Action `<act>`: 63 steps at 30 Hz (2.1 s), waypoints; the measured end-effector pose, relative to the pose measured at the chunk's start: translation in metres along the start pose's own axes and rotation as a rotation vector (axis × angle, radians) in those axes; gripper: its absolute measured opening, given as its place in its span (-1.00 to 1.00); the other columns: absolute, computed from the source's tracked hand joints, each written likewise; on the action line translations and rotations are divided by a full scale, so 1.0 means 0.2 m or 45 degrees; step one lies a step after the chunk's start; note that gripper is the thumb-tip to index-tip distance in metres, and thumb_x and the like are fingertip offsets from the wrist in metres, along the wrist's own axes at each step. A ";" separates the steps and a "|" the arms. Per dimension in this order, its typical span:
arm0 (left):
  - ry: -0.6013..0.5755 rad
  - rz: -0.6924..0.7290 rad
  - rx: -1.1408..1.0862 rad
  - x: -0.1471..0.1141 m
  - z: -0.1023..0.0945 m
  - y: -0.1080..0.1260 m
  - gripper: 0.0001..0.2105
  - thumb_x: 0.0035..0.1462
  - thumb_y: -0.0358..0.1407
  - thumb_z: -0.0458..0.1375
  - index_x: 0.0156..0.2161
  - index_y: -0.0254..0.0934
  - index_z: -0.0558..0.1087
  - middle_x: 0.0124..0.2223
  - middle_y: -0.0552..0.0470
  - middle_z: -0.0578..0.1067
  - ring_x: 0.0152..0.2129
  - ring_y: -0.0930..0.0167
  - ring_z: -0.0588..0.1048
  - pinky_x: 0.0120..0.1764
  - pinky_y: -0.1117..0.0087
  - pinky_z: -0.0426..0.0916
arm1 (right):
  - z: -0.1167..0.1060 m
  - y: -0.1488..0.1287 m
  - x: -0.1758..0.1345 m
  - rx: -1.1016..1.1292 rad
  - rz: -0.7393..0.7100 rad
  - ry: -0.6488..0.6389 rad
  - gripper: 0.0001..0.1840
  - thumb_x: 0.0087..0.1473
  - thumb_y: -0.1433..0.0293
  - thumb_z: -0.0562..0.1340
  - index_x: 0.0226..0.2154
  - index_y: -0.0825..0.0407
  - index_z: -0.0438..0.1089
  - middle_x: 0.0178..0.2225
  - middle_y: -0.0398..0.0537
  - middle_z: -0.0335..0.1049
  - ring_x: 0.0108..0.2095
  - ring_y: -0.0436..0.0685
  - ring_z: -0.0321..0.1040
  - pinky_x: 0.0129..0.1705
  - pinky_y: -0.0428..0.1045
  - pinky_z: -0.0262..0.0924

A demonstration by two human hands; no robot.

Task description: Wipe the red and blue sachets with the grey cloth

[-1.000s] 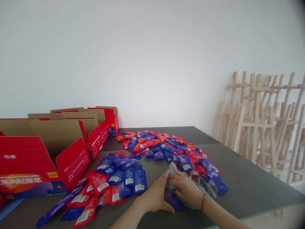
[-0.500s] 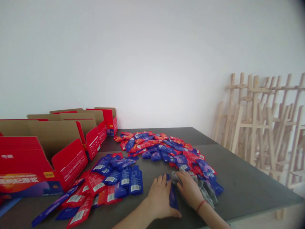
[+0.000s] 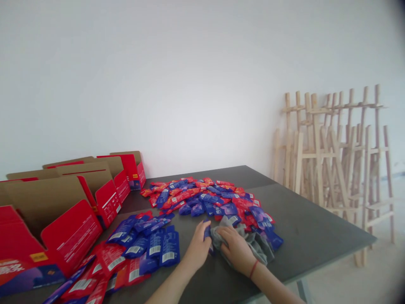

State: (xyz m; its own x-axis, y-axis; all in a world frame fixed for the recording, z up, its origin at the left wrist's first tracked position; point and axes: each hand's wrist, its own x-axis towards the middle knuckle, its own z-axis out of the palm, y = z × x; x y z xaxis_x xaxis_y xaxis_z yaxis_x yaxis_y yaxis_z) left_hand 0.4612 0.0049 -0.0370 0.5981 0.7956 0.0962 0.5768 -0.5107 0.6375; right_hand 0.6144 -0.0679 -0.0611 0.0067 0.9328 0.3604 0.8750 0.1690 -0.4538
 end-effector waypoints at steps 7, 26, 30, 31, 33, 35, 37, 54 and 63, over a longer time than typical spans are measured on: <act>-0.035 0.013 0.065 -0.13 0.00 -0.14 -0.35 0.05 -0.23 0.13 0.26 -0.42 0.23 0.36 -0.25 0.08 0.31 0.17 0.05 0.30 0.21 -0.03 | 0.00 -0.03 0.01 -0.040 -0.013 -0.119 -0.48 -0.05 0.60 0.08 -0.04 0.00 0.45 0.00 -0.06 0.45 0.02 0.20 0.24 0.11 0.03 0.13; -0.011 0.074 0.184 -0.17 0.00 -0.19 -0.06 -0.08 -0.22 0.30 0.37 -0.44 0.02 0.27 -0.28 0.26 0.20 0.09 0.18 0.24 0.14 -0.03 | 0.00 -0.12 0.14 -0.190 -0.247 -0.327 -0.46 -0.09 0.61 0.08 -0.09 -0.05 0.50 0.07 -0.15 0.42 -0.02 0.23 0.22 0.08 0.09 0.14; -0.012 0.068 0.172 -0.17 0.00 -0.18 -0.02 -0.12 -0.26 0.34 0.37 -0.51 0.00 0.25 -0.31 0.28 0.20 0.11 0.19 0.24 0.19 -0.03 | -0.05 -0.13 0.00 -0.035 -0.370 -0.398 -0.48 -0.11 0.60 0.09 -0.13 -0.10 0.50 0.09 -0.23 0.41 -0.01 0.16 0.23 0.07 0.02 0.12; -0.013 0.071 0.170 -0.16 0.00 -0.18 -0.01 -0.13 -0.26 0.35 0.37 -0.52 -0.01 0.25 -0.31 0.28 0.19 0.11 0.19 0.24 0.19 -0.03 | -0.06 -0.13 -0.01 -0.029 -0.361 -0.406 -0.48 -0.11 0.60 0.09 -0.13 -0.11 0.49 0.08 -0.23 0.41 -0.01 0.15 0.23 0.06 0.01 0.13; -0.020 0.075 0.173 -0.16 -0.01 -0.17 0.00 -0.13 -0.26 0.36 0.37 -0.48 -0.01 0.25 -0.29 0.28 0.19 0.11 0.20 0.24 0.17 -0.01 | -0.05 -0.14 0.00 -0.085 -0.300 -0.402 -0.47 -0.10 0.61 0.09 -0.12 -0.09 0.49 0.06 -0.20 0.42 -0.01 0.15 0.23 0.07 0.01 0.12; -0.025 0.079 0.182 -0.16 -0.01 -0.17 -0.01 -0.13 -0.25 0.36 0.37 -0.42 0.01 0.25 -0.26 0.29 0.18 0.10 0.21 0.23 0.14 -0.01 | -0.02 -0.14 0.06 -0.190 -0.215 -0.367 -0.47 -0.08 0.61 0.07 -0.09 -0.04 0.47 0.05 -0.12 0.42 0.00 0.19 0.23 0.07 0.04 0.12; -0.023 0.089 0.188 -0.16 -0.01 -0.17 -0.03 -0.13 -0.25 0.36 0.37 -0.41 0.04 0.24 -0.26 0.30 0.18 0.09 0.22 0.24 0.12 0.00 | 0.02 -0.16 0.15 -0.266 -0.162 -0.334 -0.49 -0.04 0.61 0.06 -0.05 0.05 0.46 0.02 0.01 0.42 0.00 0.26 0.21 0.07 0.09 0.13; -0.150 0.455 0.368 -0.16 0.01 -0.13 -0.42 0.17 -0.23 0.10 0.30 -0.26 0.23 0.36 -0.11 0.18 0.32 0.18 0.07 0.33 0.03 -0.11 | -0.02 0.07 -0.02 0.038 0.014 -0.086 -0.61 -0.02 0.55 0.06 -0.19 0.00 0.48 -0.10 0.00 0.50 -0.02 0.24 0.32 0.15 0.13 0.09; 0.041 0.166 0.782 -0.07 -0.10 -0.22 -0.50 0.23 -0.20 0.08 0.24 -0.35 0.34 0.29 -0.21 0.28 0.26 0.08 0.18 0.27 -0.05 0.02 | 0.01 0.03 -0.04 0.008 0.047 0.025 -0.53 0.01 0.57 0.06 -0.06 0.04 0.47 0.02 0.01 0.46 0.05 0.23 0.30 0.19 0.10 0.08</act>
State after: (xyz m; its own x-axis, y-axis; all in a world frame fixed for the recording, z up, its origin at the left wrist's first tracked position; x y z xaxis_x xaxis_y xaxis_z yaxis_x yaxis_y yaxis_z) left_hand 0.4163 0.0218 -0.0521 0.6735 0.7187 0.1727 0.7204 -0.6906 0.0645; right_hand 0.6199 -0.0744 -0.0682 0.0490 0.9319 0.3593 0.8710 0.1362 -0.4721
